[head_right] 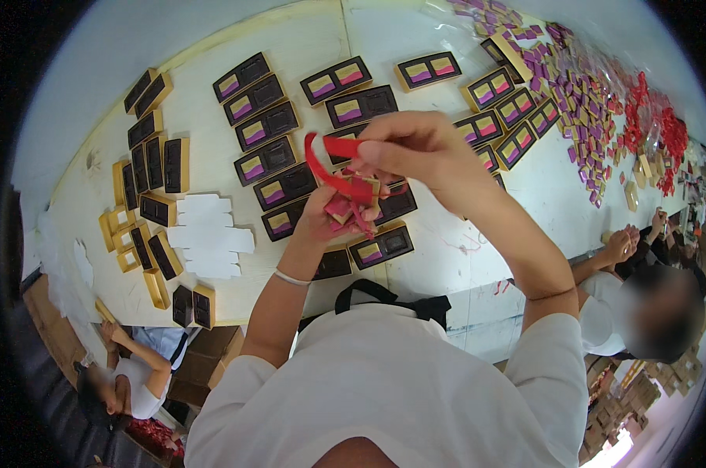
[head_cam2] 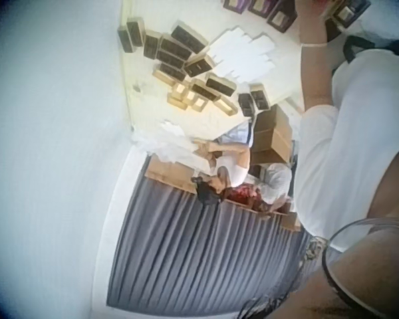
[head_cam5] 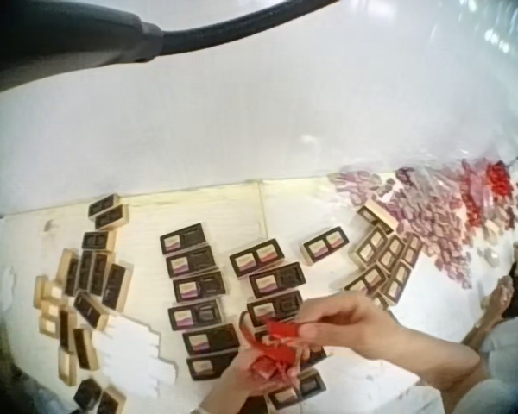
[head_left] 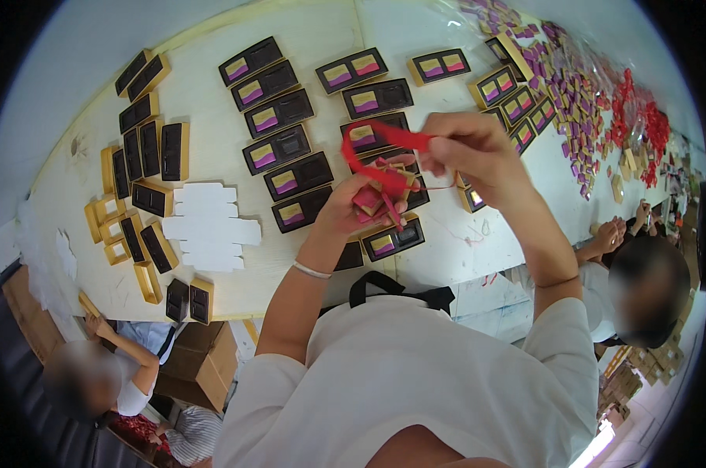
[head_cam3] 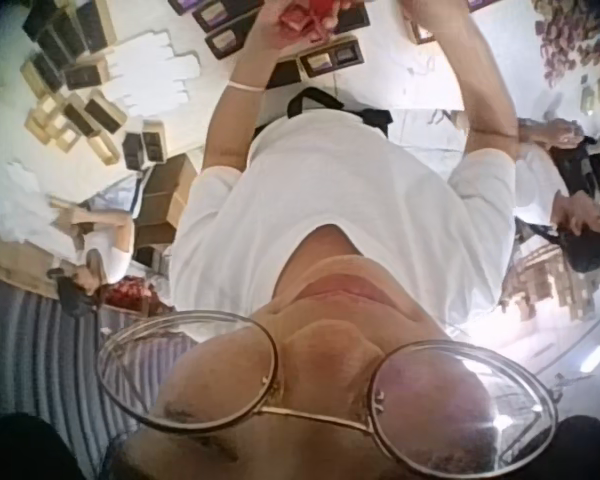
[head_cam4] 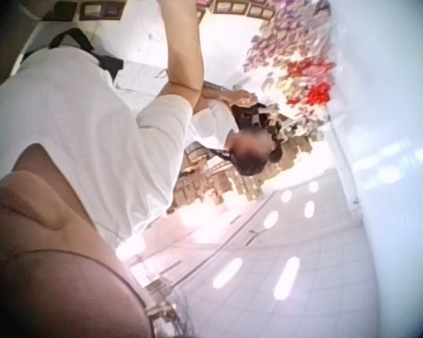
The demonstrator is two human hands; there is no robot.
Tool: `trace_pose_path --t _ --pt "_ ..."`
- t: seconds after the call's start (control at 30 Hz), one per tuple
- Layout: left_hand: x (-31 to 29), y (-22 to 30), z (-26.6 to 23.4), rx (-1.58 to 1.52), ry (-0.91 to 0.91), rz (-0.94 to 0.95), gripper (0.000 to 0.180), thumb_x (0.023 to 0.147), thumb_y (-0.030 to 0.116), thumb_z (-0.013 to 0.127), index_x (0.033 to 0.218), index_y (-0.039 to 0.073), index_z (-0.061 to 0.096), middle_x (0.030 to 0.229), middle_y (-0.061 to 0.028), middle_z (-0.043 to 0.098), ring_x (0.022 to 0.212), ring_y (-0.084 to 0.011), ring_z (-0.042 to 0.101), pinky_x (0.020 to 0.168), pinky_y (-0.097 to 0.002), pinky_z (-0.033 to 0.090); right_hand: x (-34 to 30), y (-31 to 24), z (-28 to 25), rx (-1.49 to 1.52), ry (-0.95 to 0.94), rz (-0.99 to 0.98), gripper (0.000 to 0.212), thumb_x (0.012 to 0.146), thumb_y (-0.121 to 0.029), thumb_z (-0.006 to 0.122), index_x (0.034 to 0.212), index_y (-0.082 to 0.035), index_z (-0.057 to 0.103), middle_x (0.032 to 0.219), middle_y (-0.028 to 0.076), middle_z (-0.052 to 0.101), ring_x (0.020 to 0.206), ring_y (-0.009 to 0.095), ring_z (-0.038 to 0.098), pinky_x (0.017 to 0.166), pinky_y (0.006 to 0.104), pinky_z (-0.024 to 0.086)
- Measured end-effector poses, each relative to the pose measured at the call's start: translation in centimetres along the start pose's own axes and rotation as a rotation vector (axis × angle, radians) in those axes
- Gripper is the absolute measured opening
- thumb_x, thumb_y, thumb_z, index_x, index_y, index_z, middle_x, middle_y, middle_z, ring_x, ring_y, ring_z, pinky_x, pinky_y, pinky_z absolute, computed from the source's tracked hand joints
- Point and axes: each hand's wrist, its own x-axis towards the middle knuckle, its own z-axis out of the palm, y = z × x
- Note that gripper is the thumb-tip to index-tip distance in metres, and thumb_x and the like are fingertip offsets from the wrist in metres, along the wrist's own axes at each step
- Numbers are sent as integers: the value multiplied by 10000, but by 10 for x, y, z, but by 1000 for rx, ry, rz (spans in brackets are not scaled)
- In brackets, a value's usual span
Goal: The person places small pink and gold rectangular inserts into black rectangular trays on a white table. They repeatedly pick up inserts, position them into the trays, and move completed units aside. Other workers are visible in the background performing similar assembly tasks.
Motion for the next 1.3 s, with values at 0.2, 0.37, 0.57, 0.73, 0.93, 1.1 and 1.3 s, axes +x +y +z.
trace_pose_path --t 0.2,0.37,0.57,0.73,0.93,1.1,1.3 --pt "13 0 14 -7 219 -10 480 887 333 490 1235 13 401 990 -170 552 693 -190 587 500 -257 485 -33 -55 -117 -566 529 -242 228 747 -104 571 938 8 625 975 113 609 859 146 585 740 260 455" --pt "12 11 21 79 260 10 484 921 381 398 1281 59 374 1060 -161 551 764 -187 560 520 -258 435 -115 -115 -300 -1269 1422 -371 407 848 -278 562 1135 10 546 1037 113 610 919 198 577 826 293 428" --pt "5 17 39 249 425 105 467 920 436 368 1207 76 444 1001 -121 589 711 -167 617 518 -240 497 -6 42 -44 -940 262 -334 325 718 -56 684 1022 -50 569 956 85 580 886 193 552 734 303 450" --pt "-4 22 52 252 553 178 443 919 437 375 1168 82 462 963 -83 592 724 -163 616 519 -247 503 15 76 5 -372 210 -231 208 748 10 634 949 -10 585 870 62 557 783 125 555 686 250 451" --pt "-5 25 56 237 608 208 457 913 445 388 1176 78 457 928 -64 594 737 -151 603 537 -242 496 23 67 21 -474 238 -243 231 743 46 614 962 -16 575 860 58 563 767 147 545 699 257 440" --pt "-8 35 59 307 534 188 440 893 411 459 1158 60 470 909 -64 596 740 -142 595 536 -232 483 10 73 5 -900 358 -838 286 654 82 635 904 -50 589 893 91 569 806 225 548 690 304 447" --pt "0 33 60 384 562 150 293 823 174 607 1069 41 520 836 -64 603 658 -141 595 503 -225 465 0 84 0 -1131 295 -935 265 629 26 636 880 -57 621 941 107 566 851 259 557 687 320 479"
